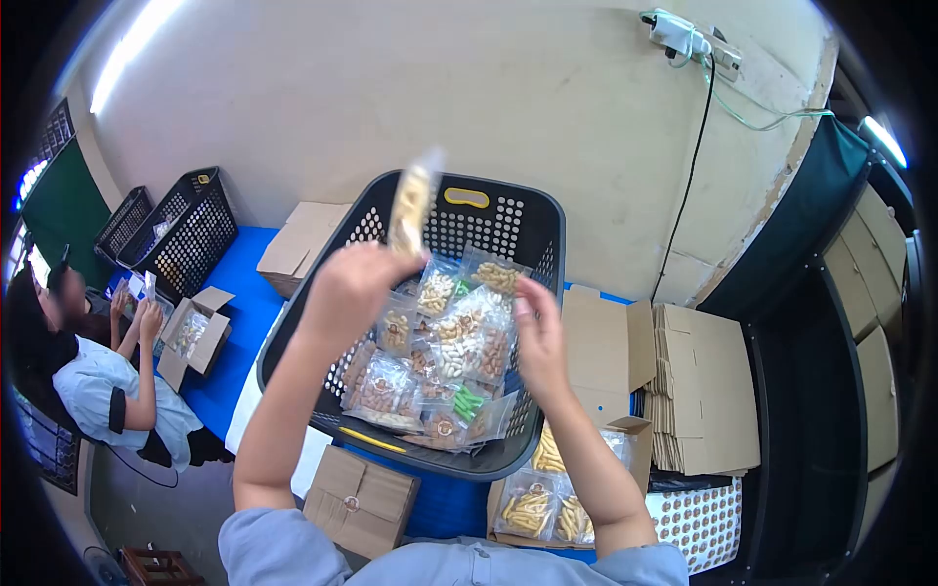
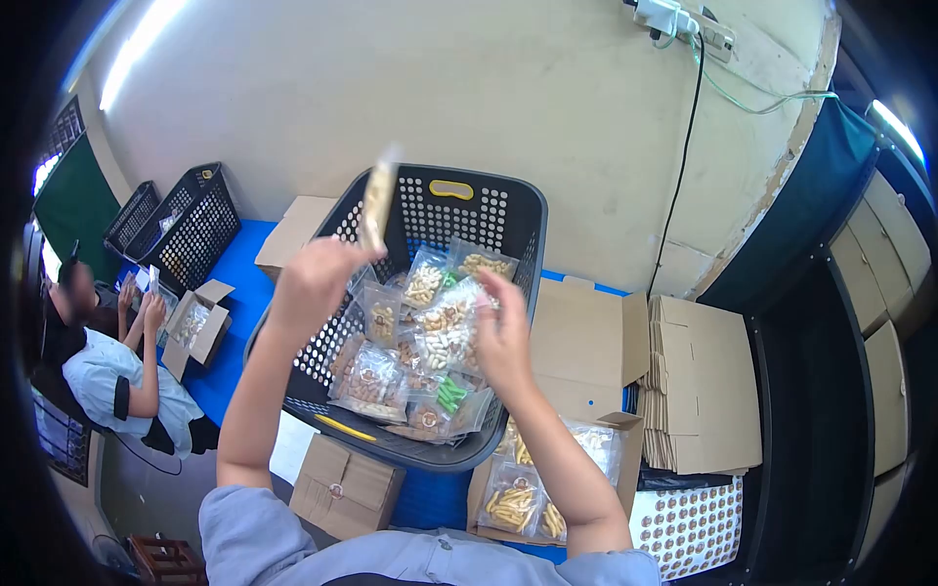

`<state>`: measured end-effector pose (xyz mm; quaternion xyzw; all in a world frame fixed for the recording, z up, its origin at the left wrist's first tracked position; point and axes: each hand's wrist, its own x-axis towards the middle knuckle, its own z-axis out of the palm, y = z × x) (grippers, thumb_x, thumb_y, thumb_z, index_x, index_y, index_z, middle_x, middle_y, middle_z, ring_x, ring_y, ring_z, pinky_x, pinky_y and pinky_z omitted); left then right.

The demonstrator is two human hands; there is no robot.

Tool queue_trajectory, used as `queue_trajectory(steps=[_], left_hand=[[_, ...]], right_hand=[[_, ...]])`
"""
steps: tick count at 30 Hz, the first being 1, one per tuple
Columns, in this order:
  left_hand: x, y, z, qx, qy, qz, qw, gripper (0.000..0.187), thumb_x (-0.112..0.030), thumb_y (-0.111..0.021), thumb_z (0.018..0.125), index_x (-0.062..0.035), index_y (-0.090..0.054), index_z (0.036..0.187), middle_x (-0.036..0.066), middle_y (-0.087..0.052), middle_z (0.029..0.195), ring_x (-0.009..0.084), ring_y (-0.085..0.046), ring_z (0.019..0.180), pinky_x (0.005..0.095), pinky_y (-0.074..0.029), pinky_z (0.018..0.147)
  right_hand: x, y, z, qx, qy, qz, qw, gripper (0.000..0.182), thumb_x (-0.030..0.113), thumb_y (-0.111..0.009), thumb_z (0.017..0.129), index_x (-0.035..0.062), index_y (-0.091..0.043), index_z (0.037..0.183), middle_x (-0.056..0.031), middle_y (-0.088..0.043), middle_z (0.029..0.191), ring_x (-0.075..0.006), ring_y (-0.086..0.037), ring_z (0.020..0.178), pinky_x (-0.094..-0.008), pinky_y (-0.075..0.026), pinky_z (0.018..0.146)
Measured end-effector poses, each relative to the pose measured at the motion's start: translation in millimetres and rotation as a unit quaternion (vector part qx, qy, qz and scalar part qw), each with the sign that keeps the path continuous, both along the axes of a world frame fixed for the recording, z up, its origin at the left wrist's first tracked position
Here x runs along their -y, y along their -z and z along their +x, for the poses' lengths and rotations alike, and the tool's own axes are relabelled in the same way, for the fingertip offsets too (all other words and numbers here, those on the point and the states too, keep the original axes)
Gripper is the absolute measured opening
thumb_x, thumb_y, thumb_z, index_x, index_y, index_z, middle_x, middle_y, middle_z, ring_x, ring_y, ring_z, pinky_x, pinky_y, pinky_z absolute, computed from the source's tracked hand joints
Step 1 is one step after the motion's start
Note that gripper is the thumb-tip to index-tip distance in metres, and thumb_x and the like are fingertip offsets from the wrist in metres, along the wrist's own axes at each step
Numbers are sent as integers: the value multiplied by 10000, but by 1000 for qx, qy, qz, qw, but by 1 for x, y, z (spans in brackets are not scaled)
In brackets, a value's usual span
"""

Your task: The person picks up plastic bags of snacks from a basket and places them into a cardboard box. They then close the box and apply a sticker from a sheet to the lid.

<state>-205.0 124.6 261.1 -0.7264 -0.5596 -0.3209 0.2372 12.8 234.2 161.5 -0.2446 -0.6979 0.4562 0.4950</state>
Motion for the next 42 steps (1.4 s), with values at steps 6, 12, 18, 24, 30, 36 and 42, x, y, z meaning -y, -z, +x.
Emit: queue_trajectory(steps=[6,12,18,24,30,36,42], left_hand=[[73,9,59,-198,8,45,979,252,-135,-652,823,-219,-679,1060,-67,-644,823,90,-627,817,351,-419,999],[133,31,89,30,103,119,987,208,-161,-757,757,-243,-711,943,-95,-651,843,102,-651,887,359,-406,1019],[129,86,150,382,224,179,878,576,-103,-695,834,-127,-416,1338,137,-518,1267,274,-534,1184,417,-342,1076],[133,116,185,722,355,-119,582,789,-267,-527,955,-114,22,1500,200,-302,1426,314,-333,1363,435,-247,1130],[129,137,202,652,388,-334,559,702,-250,-548,949,-90,-127,1487,154,-412,1378,266,-392,1320,405,-318,1097],[128,134,218,587,336,-442,589,600,-235,-672,895,-15,-390,1378,116,-531,1282,183,-495,1207,340,-399,1028],[121,178,234,643,236,-436,584,472,-306,-680,895,22,-554,1211,82,-667,1004,98,-608,917,266,-510,787]], right_hand=[[6,-26,54,-109,-22,-73,991,418,310,-455,994,21,-487,1294,-114,-529,1265,-216,-460,1228,-356,-370,1020],[119,-38,84,63,-164,40,984,714,295,-671,870,42,-336,1448,-162,-454,1380,-253,-402,1314,-416,-272,1104],[152,4,122,-71,-270,-317,906,739,69,-744,805,19,-339,1422,-114,-612,1171,-190,-568,1118,-329,-408,1007],[163,36,188,-367,42,-200,908,582,151,-645,885,54,-350,1378,-104,-518,1262,-226,-539,1165,-399,-499,936],[170,39,227,-57,141,-79,985,483,110,-656,884,15,-404,1285,-117,-566,1177,-211,-567,1099,-365,-492,926],[208,41,212,-23,44,-197,979,328,35,-703,834,-3,-508,1096,-80,-610,1026,-121,-591,970,-278,-471,861],[199,53,196,-5,58,-223,973,301,-8,-705,821,-17,-545,1076,-78,-643,990,-106,-605,914,-233,-490,779]])
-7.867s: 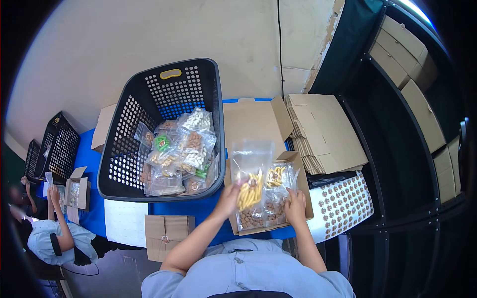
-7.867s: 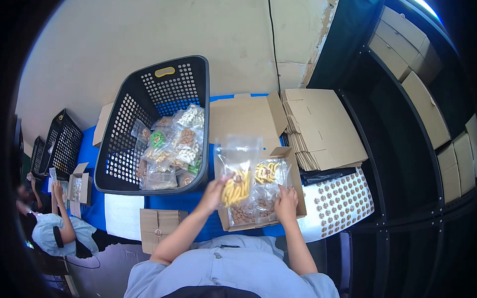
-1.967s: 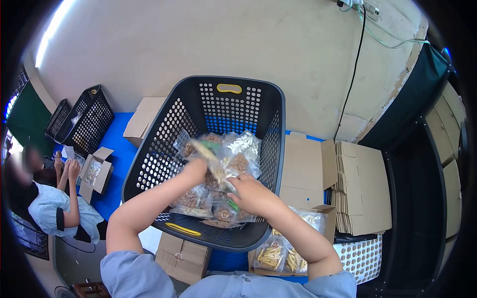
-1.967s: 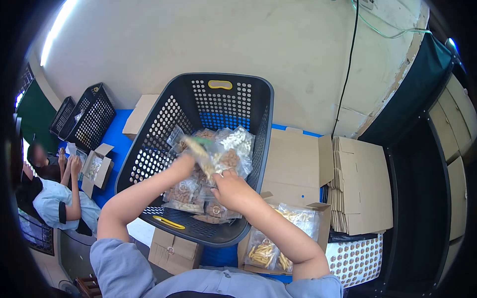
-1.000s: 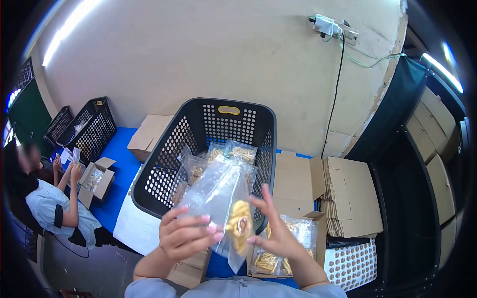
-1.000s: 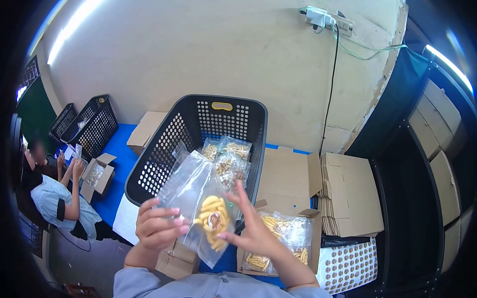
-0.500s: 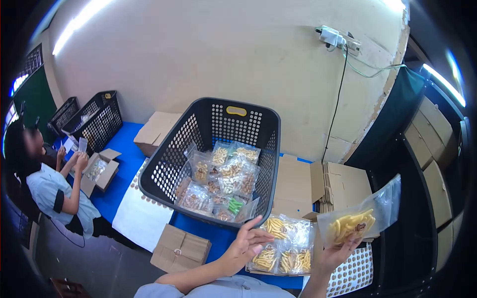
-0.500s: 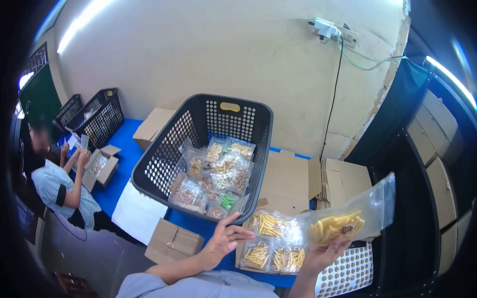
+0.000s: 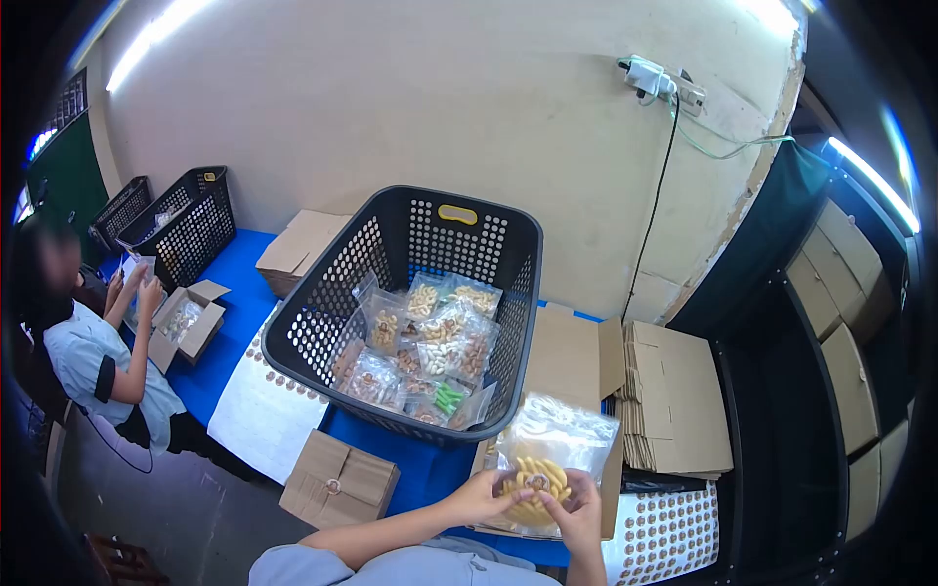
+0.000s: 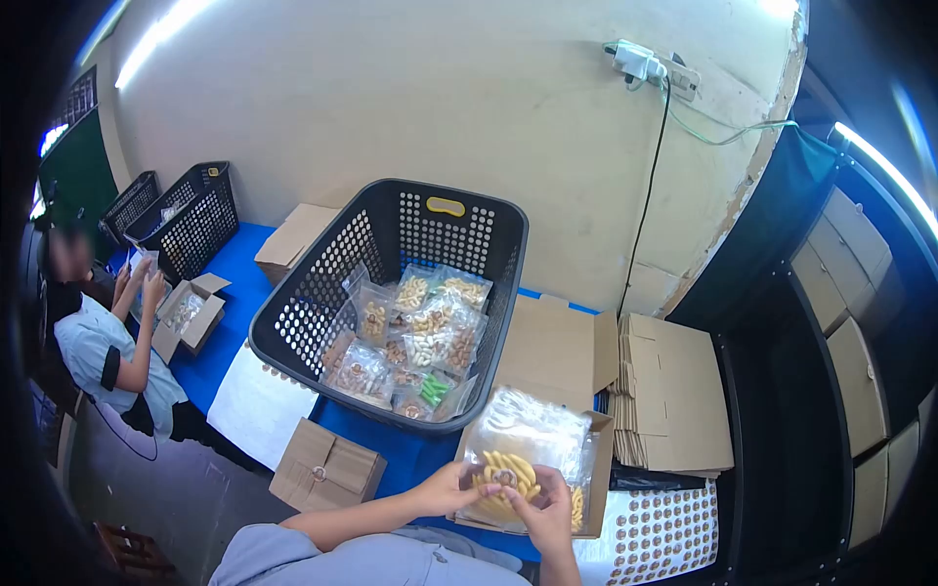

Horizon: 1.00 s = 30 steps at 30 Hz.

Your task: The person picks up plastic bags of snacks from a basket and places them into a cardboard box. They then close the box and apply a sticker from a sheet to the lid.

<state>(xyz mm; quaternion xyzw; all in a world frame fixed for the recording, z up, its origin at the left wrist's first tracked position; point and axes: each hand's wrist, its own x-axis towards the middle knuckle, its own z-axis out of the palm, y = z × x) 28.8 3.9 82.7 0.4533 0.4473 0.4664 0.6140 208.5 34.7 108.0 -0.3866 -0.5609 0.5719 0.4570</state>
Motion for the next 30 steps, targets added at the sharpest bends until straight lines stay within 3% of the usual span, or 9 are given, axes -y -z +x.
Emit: queue_trajectory(steps=[5,10,13,15,17,20,23,26,30], left_hand=[[10,-6,3,-118,-35,-43,991,421,-327,-636,924,23,-597,1155,68,-666,956,89,-609,848,250,-497,739],[-1,33,8,-120,-88,17,989,533,-417,-571,946,45,-549,1210,144,-647,1062,161,-607,974,296,-484,853],[-4,34,5,2,-130,-22,991,550,-446,-519,963,39,-538,1220,169,-635,1087,182,-597,1024,303,-465,897],[-5,32,7,45,-111,-21,993,539,-417,-588,934,34,-528,1224,161,-633,1101,191,-609,1009,308,-474,884],[-4,29,10,-64,-32,13,997,571,-379,-690,871,40,-524,1222,157,-630,1114,192,-614,1007,315,-482,877],[-4,31,10,-101,-29,34,994,636,-335,-772,804,45,-505,1238,156,-627,1123,189,-617,1003,321,-488,870],[0,20,12,-110,-61,56,990,677,-320,-796,778,49,-487,1254,161,-623,1127,187,-615,1011,324,-486,875],[0,30,18,-75,-75,47,993,688,-310,-804,767,42,-479,1260,154,-620,1127,186,-612,1006,322,-483,878],[2,36,16,-73,-74,58,993,679,-305,-809,758,40,-486,1247,144,-618,1108,179,-609,987,314,-481,874]], right_hand=[[4,15,-3,-8,19,-66,998,173,7,-704,836,-33,-591,961,-79,-668,875,-120,-634,818,-242,-500,763],[-10,21,0,-70,-8,-107,992,166,29,-682,861,-33,-613,997,-77,-680,902,-97,-625,801,-225,-483,725],[-13,20,-1,-24,4,-119,993,128,30,-664,870,-19,-602,970,-70,-668,886,-108,-619,805,-238,-481,748],[-10,26,-3,-19,9,-100,995,120,35,-657,876,-17,-604,971,-70,-668,887,-109,-619,807,-240,-482,750],[-7,31,-5,-13,13,-81,997,114,40,-650,882,-14,-605,971,-70,-669,888,-110,-620,809,-242,-483,753],[-9,34,-5,-44,66,-102,992,120,29,-669,865,-15,-608,958,-70,-671,882,-118,-627,810,-249,-490,761],[-11,30,-6,-88,58,-167,980,172,32,-707,840,-1,-599,970,-76,-671,914,-109,-625,841,-235,-483,762],[-5,24,-14,-50,56,-70,995,219,25,-672,862,-6,-575,1056,-75,-650,951,-123,-620,852,-251,-492,758],[-4,42,-15,-99,86,-163,978,264,41,-680,861,-4,-554,1089,-76,-636,977,-128,-610,895,-256,-487,774]])
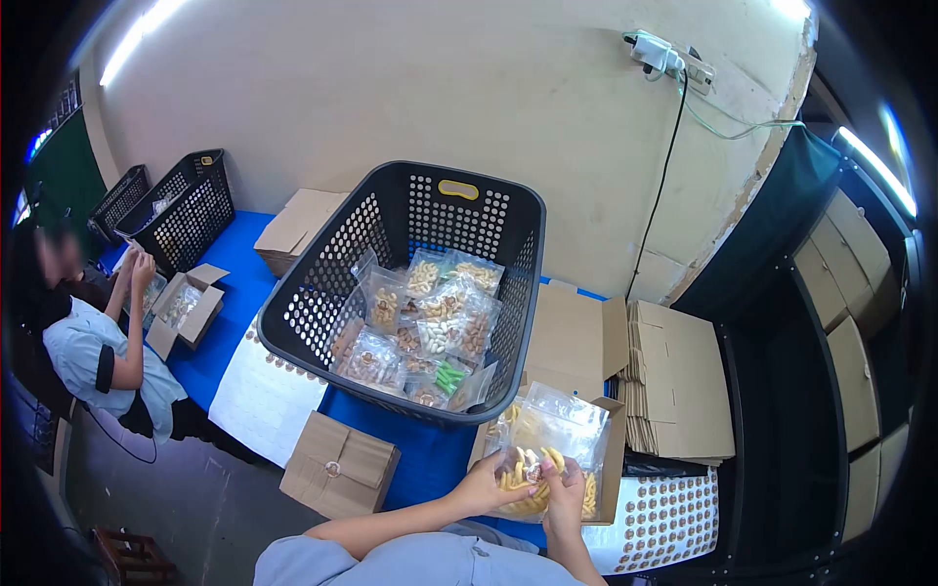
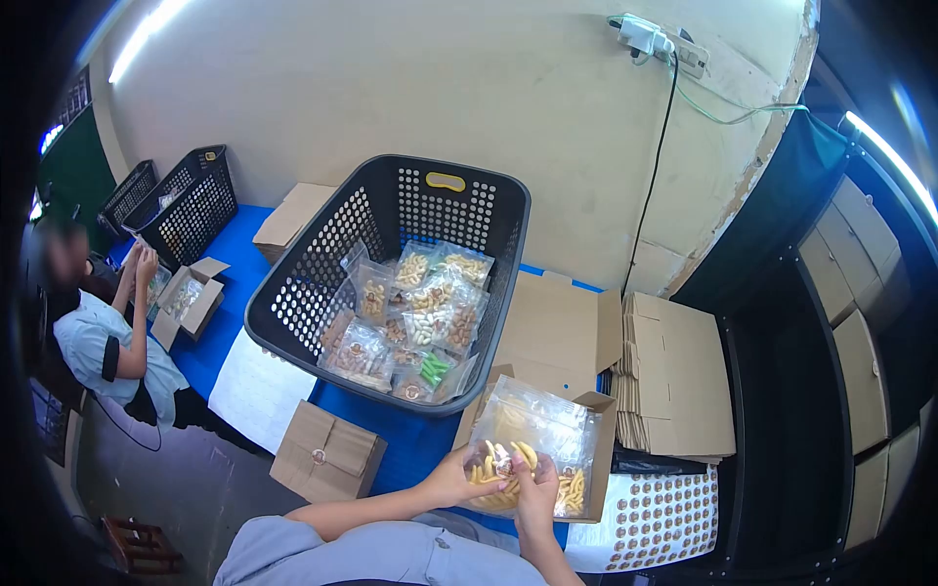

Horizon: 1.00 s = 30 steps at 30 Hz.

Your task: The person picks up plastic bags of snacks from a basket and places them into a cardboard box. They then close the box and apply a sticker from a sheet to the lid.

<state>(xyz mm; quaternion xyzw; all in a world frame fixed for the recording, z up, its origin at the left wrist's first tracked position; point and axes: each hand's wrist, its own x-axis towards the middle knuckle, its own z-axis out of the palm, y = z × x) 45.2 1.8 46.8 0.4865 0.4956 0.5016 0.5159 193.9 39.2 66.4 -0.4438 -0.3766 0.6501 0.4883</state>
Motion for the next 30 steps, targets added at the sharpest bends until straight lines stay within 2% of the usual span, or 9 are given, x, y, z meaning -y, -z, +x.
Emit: queue_trajectory(steps=[2,8,11,15,20,23,27,29,30], left_hand=[[1,2,0,-34,-12,1,999,604,-246,-798,774,16,-502,1229,107,-615,1122,156,-604,991,314,-476,878],[-2,-6,-4,-31,-4,-28,999,578,-258,-812,753,15,-544,1185,100,-644,1062,153,-614,979,309,-481,871],[1,-17,-3,-51,-9,-14,999,567,-261,-813,750,12,-551,1172,108,-644,1072,156,-617,981,311,-485,866],[-2,9,-2,-34,-32,-44,998,588,-276,-825,733,13,-554,1168,107,-648,1063,157,-625,961,315,-492,853],[3,-3,-6,-106,49,-35,993,647,-335,-819,707,30,-554,1171,161,-672,987,232,-665,883,331,-516,810],[2,2,-11,-99,120,-40,987,645,-343,-825,700,-3,-563,1181,168,-658,1053,247,-654,958,335,-502,863],[0,-18,-12,-114,113,-14,987,613,-327,-806,741,-29,-558,1216,164,-633,1131,232,-625,1038,330,-473,926],[-7,-8,-11,44,35,18,998,510,-279,-783,783,-46,-600,1198,140,-618,1157,211,-580,1107,328,-450,951],[-13,-8,-16,23,44,42,998,387,-243,-729,843,-54,-634,1167,96,-655,1109,192,-608,1050,317,-459,932]], right_hand=[[1,1,-2,-30,19,-35,999,268,47,-687,857,-6,-555,1084,-76,-635,971,-129,-608,902,-256,-484,785],[5,-4,-5,10,0,9,1000,269,91,-694,869,0,-544,1074,-81,-646,938,-116,-616,844,-243,-491,747],[3,6,-1,-37,30,-41,998,268,81,-689,870,0,-540,1078,-97,-647,947,-124,-621,824,-243,-497,728],[9,-7,-7,12,2,4,1000,249,74,-677,876,-1,-542,1072,-95,-648,952,-135,-625,837,-253,-500,747],[1,20,2,-39,49,-24,998,239,76,-669,881,6,-558,1081,-75,-650,969,-146,-631,869,-276,-501,803],[-13,19,16,-79,130,-18,988,181,84,-667,883,8,-609,1036,-73,-665,949,-144,-635,859,-283,-502,809],[-22,9,38,-88,79,37,992,97,108,-659,890,21,-661,931,-69,-677,866,-135,-630,805,-273,-507,741],[-19,7,43,37,-68,69,995,91,97,-682,869,7,-682,880,-83,-692,865,-136,-631,765,-271,-504,733],[-15,6,41,95,-104,75,987,113,104,-692,864,-7,-689,884,-93,-696,849,-137,-631,748,-272,-502,703]])
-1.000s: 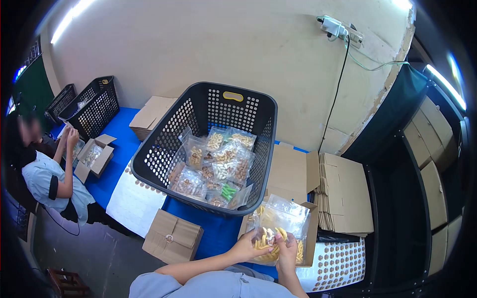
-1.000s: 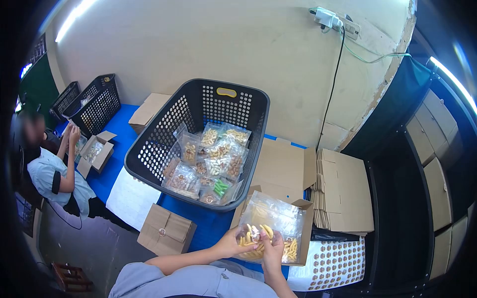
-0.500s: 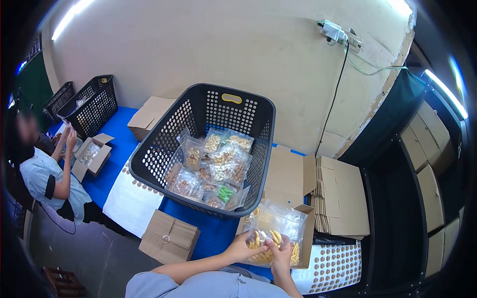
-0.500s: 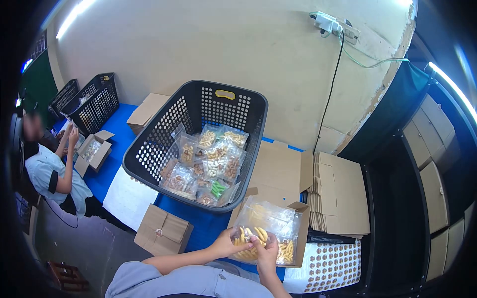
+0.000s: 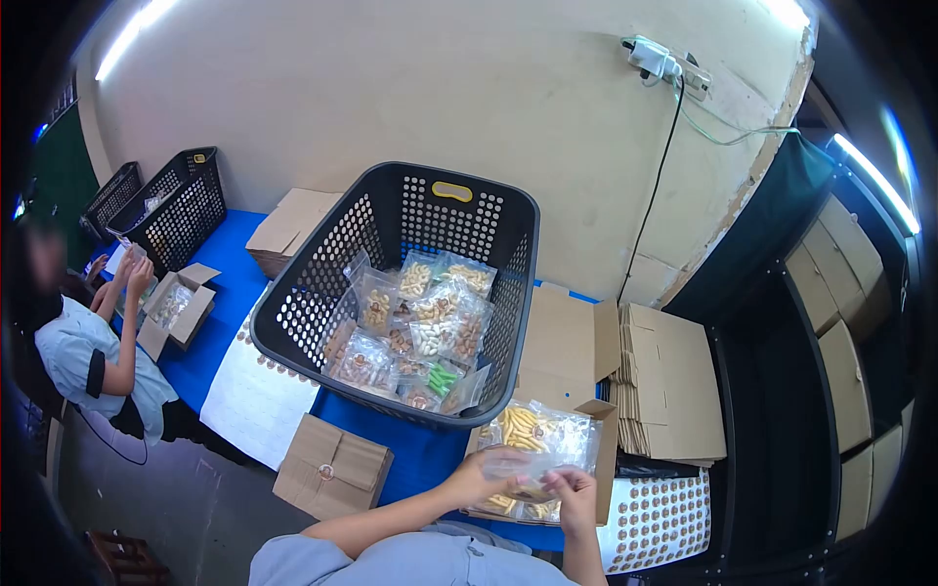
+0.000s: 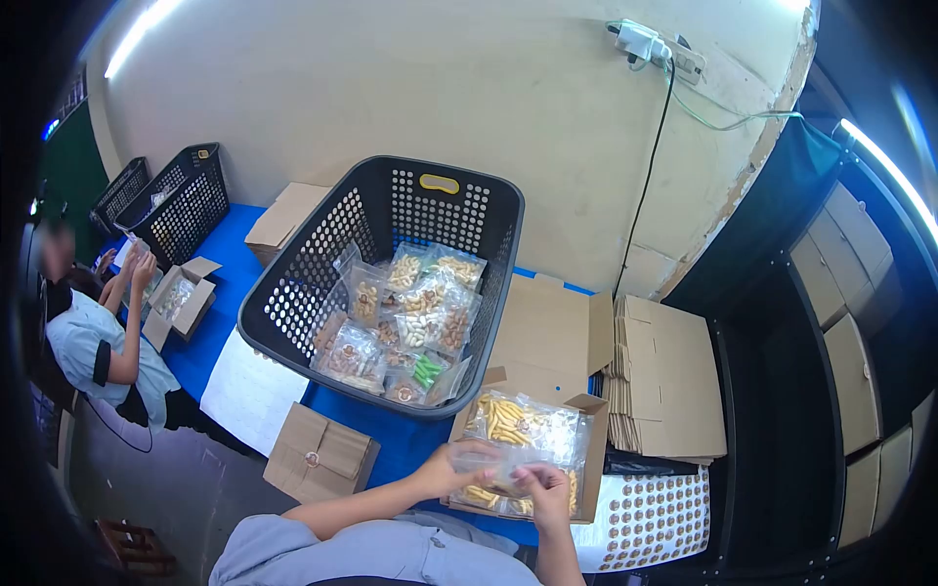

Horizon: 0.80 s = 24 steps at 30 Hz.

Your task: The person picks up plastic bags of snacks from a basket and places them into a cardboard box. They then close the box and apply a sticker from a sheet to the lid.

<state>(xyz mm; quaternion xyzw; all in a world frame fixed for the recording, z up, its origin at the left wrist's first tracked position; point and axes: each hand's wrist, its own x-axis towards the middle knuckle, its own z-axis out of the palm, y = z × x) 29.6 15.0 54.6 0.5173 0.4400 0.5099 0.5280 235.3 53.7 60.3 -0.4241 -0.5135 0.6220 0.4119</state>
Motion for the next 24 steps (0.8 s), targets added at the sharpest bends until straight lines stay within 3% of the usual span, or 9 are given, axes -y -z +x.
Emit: queue_trajectory(steps=[3,7,9,13,15,16,19,21,24], left_hand=[[-2,-6,-7,-56,24,-103,993,325,-241,-696,873,-57,-659,1139,70,-692,1027,177,-636,980,311,-467,905],[0,3,-3,-51,26,-30,998,314,-234,-655,908,-31,-648,1147,62,-711,961,157,-647,892,307,-477,873],[1,10,-2,39,45,-93,994,364,-318,-542,972,-1,-648,1115,95,-695,1007,167,-621,966,318,-452,910],[-5,20,-6,91,63,-72,991,380,-300,-469,1008,15,-633,1141,84,-665,1103,161,-584,1046,319,-424,958],[-8,18,-15,151,139,-89,975,396,-303,-406,1027,1,-623,1158,93,-616,1198,173,-528,1146,323,-392,999],[-6,13,-12,157,108,-118,974,411,-325,-370,1037,-15,-595,1187,87,-621,1155,178,-547,1113,319,-376,1017],[-13,9,-19,48,52,-87,994,344,-245,-424,1020,-23,-600,1214,107,-587,1251,195,-508,1188,346,-351,1048],[-14,8,-26,32,66,-48,996,350,-230,-502,982,-31,-565,1264,119,-540,1314,212,-472,1240,363,-324,1075],[-11,-14,-17,-3,108,69,992,553,-211,-656,885,-50,-454,1374,137,-409,1443,242,-362,1347,394,-262,1122]], right_hand=[[11,-2,-16,16,12,15,1000,134,107,-686,863,-22,-691,900,-87,-689,811,-142,-625,723,-262,-491,654],[8,-2,-14,-11,21,3,1000,175,129,-652,896,-38,-686,935,-113,-692,824,-159,-644,739,-271,-506,644],[7,-1,-11,-13,2,0,1000,207,150,-621,919,-45,-679,957,-123,-691,826,-167,-647,749,-278,-508,656],[0,-6,0,-54,-74,-20,996,315,217,-505,983,-58,-656,1010,-150,-689,836,-208,-657,761,-327,-515,706],[-3,-9,6,-38,-96,-15,995,399,268,-433,1006,-68,-648,1026,-165,-688,852,-236,-660,767,-361,-508,752],[-3,-9,8,-22,-83,25,996,427,284,-418,1009,-77,-645,1031,-166,-688,853,-238,-659,771,-360,-502,771],[-4,-17,14,-57,-37,53,996,486,318,-384,1016,-100,-628,1065,-175,-684,915,-224,-650,849,-334,-478,822],[-6,-22,11,-11,159,197,967,493,321,-367,1021,-94,-623,1090,-181,-666,1002,-211,-629,890,-333,-476,821],[0,-15,5,70,107,280,951,521,366,-349,1023,-66,-601,1169,-175,-640,1057,-218,-602,885,-338,-469,830]])
